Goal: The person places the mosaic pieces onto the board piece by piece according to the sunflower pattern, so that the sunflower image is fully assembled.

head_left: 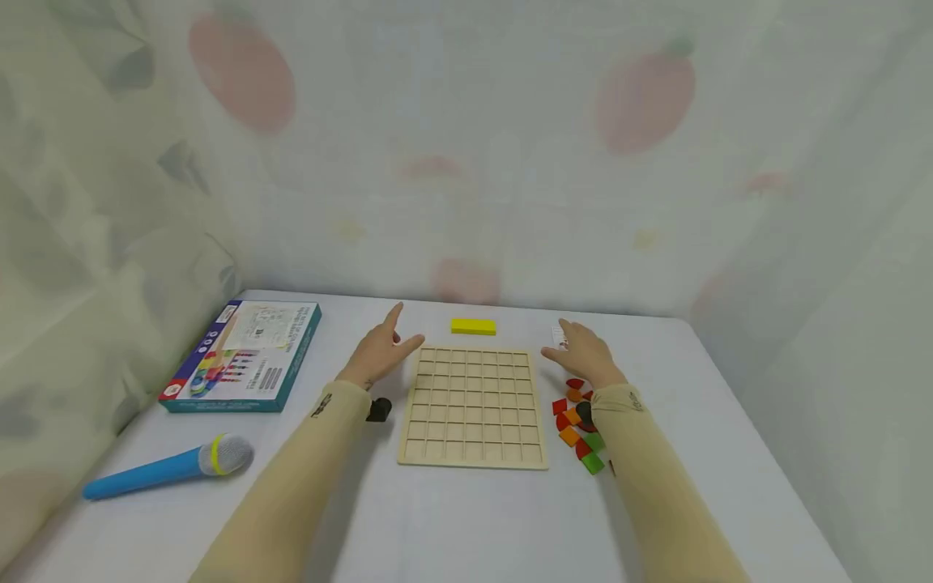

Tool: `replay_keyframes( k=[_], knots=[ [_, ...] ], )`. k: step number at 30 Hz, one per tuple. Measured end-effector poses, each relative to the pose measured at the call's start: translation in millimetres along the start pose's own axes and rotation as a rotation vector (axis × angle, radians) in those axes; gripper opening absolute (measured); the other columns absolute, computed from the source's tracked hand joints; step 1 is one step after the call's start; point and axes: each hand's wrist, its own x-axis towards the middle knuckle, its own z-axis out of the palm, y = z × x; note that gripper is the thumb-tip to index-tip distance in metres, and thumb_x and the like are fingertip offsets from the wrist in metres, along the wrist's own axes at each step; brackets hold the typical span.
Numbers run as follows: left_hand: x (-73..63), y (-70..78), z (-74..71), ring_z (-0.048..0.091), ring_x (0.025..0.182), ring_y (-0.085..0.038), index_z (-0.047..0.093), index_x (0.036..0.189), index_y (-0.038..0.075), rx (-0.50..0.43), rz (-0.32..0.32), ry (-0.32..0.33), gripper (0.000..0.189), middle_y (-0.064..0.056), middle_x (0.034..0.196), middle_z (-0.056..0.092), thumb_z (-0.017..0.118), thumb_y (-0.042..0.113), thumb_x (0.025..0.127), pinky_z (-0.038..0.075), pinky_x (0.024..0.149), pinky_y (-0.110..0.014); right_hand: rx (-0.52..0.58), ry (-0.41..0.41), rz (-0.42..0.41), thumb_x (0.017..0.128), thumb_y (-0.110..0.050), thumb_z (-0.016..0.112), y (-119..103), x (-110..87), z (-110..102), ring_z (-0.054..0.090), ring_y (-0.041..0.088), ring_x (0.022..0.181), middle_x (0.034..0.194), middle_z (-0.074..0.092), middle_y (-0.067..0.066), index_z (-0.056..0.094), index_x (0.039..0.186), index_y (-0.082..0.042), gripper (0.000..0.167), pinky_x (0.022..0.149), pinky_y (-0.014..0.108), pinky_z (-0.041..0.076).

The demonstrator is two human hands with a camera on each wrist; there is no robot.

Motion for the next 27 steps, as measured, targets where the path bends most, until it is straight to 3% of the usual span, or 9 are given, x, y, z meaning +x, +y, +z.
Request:
replay_keyframes(
  k=[4,9,15,20,27],
  knots=[
    [-21.5,0.2,5.3,0.053,0.069,-0.021,0.002,0.150,0.028,-0.206,-0.048,0.015,0.089,-0.013,0.095,0.057,0.051,0.061,0.084,0.043,0.060,-0.033,0.091,-0.035,0.020,0.088,-0.049,0.052,6,-7.0,1,0.028,0.042,0.133,0.146,0.028,0.025,0.021,0.147,-0.003,0.081,0.104,0.057,0.026],
    [-47.3,-1.6,15.8,0.052,0.058,-0.017,0.002,0.149,0.035,-0.385,-0.122,-0.005,0.089,-0.010,0.084,0.054,0.061,0.050,0.084,0.048,0.058,-0.031,0.178,-0.052,0.057,0.088,-0.043,0.055,14,-13.9,3,0.027,0.042,0.133,0.147,0.028,0.025,0.022,0.147,-0.004,0.078,0.105,0.057,0.023],
    [-65.1,-8.5,27.5,0.049,0.054,-0.016,0.008,0.149,0.034,-0.404,-0.191,-0.059,0.089,-0.006,0.076,0.050,0.067,0.040,0.082,0.048,0.055,-0.030,0.204,-0.073,0.097,0.089,-0.037,0.056,23,-24.7,6,0.027,0.043,0.132,0.146,0.029,0.025,0.026,0.146,-0.005,0.072,0.104,0.059,0.024],
    [-71.3,-18.7,29.7,0.054,0.055,-0.018,0.013,0.148,0.035,-0.443,-0.209,-0.128,0.092,-0.007,0.075,0.051,0.073,0.037,0.078,0.048,0.055,-0.031,0.237,-0.078,0.107,0.090,-0.035,0.055,30,-31.1,8,0.039,0.042,0.125,0.140,0.038,0.025,0.032,0.142,-0.003,0.066,0.099,0.058,0.032],
    [-72.8,-32.0,28.9,0.054,0.057,-0.019,0.019,0.148,0.028,-0.434,-0.175,-0.200,0.098,-0.008,0.075,0.053,0.080,0.030,0.071,0.045,0.053,-0.030,0.263,-0.091,0.111,0.089,-0.029,0.059,38,-37.6,7,0.051,0.037,0.106,0.123,0.053,0.024,0.047,0.131,0.000,0.052,0.091,0.051,0.042]
  ],
)
